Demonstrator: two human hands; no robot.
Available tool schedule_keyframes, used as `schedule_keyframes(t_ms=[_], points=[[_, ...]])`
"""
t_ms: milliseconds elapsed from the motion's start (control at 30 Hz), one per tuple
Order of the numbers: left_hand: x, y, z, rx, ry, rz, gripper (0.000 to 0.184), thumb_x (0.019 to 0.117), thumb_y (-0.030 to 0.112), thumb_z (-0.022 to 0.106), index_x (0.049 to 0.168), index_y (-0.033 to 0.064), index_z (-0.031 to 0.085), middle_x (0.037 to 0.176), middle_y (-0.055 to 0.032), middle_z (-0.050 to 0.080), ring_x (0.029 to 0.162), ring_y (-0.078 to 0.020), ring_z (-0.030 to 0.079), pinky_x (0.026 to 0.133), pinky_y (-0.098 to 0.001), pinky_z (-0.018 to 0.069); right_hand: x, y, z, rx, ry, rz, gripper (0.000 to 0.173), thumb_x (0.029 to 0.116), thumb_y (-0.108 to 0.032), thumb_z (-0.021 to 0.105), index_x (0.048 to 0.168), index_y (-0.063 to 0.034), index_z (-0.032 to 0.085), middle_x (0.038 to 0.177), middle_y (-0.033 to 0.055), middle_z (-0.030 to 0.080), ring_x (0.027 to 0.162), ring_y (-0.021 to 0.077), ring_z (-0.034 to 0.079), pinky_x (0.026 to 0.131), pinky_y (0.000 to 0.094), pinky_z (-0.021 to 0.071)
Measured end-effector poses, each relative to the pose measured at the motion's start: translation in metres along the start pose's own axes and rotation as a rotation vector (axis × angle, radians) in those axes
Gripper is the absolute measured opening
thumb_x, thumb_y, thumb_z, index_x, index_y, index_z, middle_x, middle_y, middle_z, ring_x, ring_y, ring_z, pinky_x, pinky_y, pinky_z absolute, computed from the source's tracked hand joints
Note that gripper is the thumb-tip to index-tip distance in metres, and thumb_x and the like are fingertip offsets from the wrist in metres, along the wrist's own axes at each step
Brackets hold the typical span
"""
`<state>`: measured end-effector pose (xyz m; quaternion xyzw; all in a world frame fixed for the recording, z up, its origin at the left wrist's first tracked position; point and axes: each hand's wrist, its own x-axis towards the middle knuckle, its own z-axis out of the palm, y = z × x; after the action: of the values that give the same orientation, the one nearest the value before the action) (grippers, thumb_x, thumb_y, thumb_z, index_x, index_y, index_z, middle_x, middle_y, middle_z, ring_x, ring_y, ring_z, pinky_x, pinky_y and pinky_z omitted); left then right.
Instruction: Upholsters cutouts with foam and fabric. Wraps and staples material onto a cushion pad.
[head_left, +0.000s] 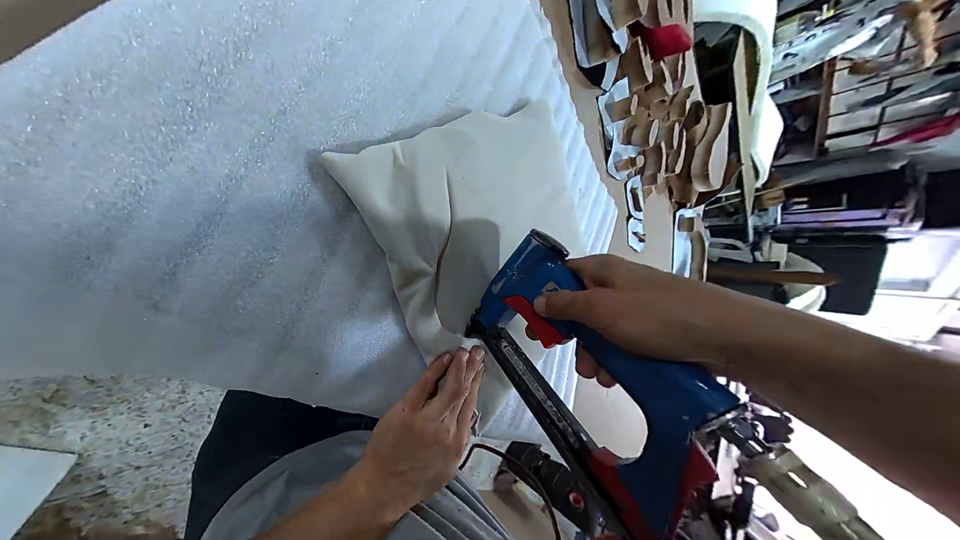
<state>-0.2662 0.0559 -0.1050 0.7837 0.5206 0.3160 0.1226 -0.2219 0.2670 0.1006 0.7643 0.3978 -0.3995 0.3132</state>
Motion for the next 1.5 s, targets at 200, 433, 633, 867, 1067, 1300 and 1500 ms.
schedule_keyframes(t_ms=[200,433,633,867,1067,1300,1500], points=[[0.000,-0.001,-0.001,-0.001,-0.020,0.007,0.046,0.1071,0.023,0.037,0.139,0.0007,0.061,0.149,-0.0095,0.058,0.139,-0.0221,0.053,0.117,-0.0371,0.0387,0.011,-0.012,-0.006,-0.030,-0.041,0.027,0.022,0.1095,-0.027,0.050,0.115,-0.0060,0.054,0.088,0.0137,0.073,0.048,0.0229,0.066,0.043,0.0340,0.0583],[0.001,-0.002,0.000,-0.011,-0.024,0.004,0.046,0.1075,0.023,0.036,0.138,0.0011,0.062,0.149,-0.0089,0.058,0.139,-0.0222,0.054,0.117,-0.0369,0.0385,0.020,-0.015,-0.012,0.006,-0.101,0.058,0.022,0.1093,-0.027,0.049,0.117,-0.0067,0.053,0.091,0.0150,0.072,0.047,0.0226,0.064,0.042,0.0336,0.0570],[-0.001,-0.002,0.002,0.021,-0.046,0.018,0.050,0.1077,0.027,0.033,0.141,0.0013,0.060,0.152,-0.0102,0.056,0.141,-0.0233,0.050,0.117,-0.0385,0.0363,0.021,-0.016,-0.012,-0.003,-0.119,0.037,0.022,0.1086,-0.027,0.049,0.114,-0.0060,0.055,0.086,0.0136,0.074,0.046,0.0211,0.064,0.041,0.0314,0.0553],[0.004,-0.001,-0.004,0.040,-0.052,0.008,0.055,0.1068,0.033,0.031,0.141,0.0020,0.060,0.152,-0.0093,0.056,0.143,-0.0235,0.049,0.119,-0.0401,0.0346,0.008,0.014,-0.028,0.087,-0.122,-0.127,0.024,0.1089,-0.027,0.048,0.120,-0.0071,0.055,0.091,0.0153,0.073,0.048,0.0229,0.066,0.043,0.0333,0.0567],[0.013,-0.030,-0.061,-0.150,-0.151,0.141,0.040,0.1055,0.030,0.042,0.130,0.0102,0.067,0.137,-0.0064,0.067,0.133,-0.0234,0.059,0.115,-0.0451,0.0439,-0.045,0.160,-0.041,0.516,0.255,-0.432,0.026,0.1080,-0.022,0.039,0.129,-0.0145,0.054,0.096,0.0103,0.073,0.049,0.0189,0.064,0.043,0.0317,0.0550],[0.092,-0.131,-0.117,0.284,-0.341,0.555,0.037,0.0860,0.015,0.070,0.123,0.0128,0.072,0.134,-0.0100,0.067,0.136,-0.0309,0.055,0.119,-0.0607,0.0333,-0.002,0.301,0.044,0.888,0.328,-0.454,0.034,0.1012,-0.010,0.044,0.135,-0.0039,0.040,0.107,0.0032,0.071,0.059,0.0125,0.068,0.052,0.0322,0.0605],[0.109,-0.128,-0.100,0.391,-0.403,0.796,0.029,0.1014,0.014,0.055,0.126,0.0114,0.069,0.130,-0.0075,0.068,0.131,-0.0262,0.059,0.119,-0.0537,0.0355,0.052,0.370,0.087,1.127,0.397,-0.439,0.036,0.1023,-0.011,0.046,0.135,-0.0003,0.039,0.106,0.0057,0.071,0.058,0.0151,0.069,0.050,0.0349,0.0615]])
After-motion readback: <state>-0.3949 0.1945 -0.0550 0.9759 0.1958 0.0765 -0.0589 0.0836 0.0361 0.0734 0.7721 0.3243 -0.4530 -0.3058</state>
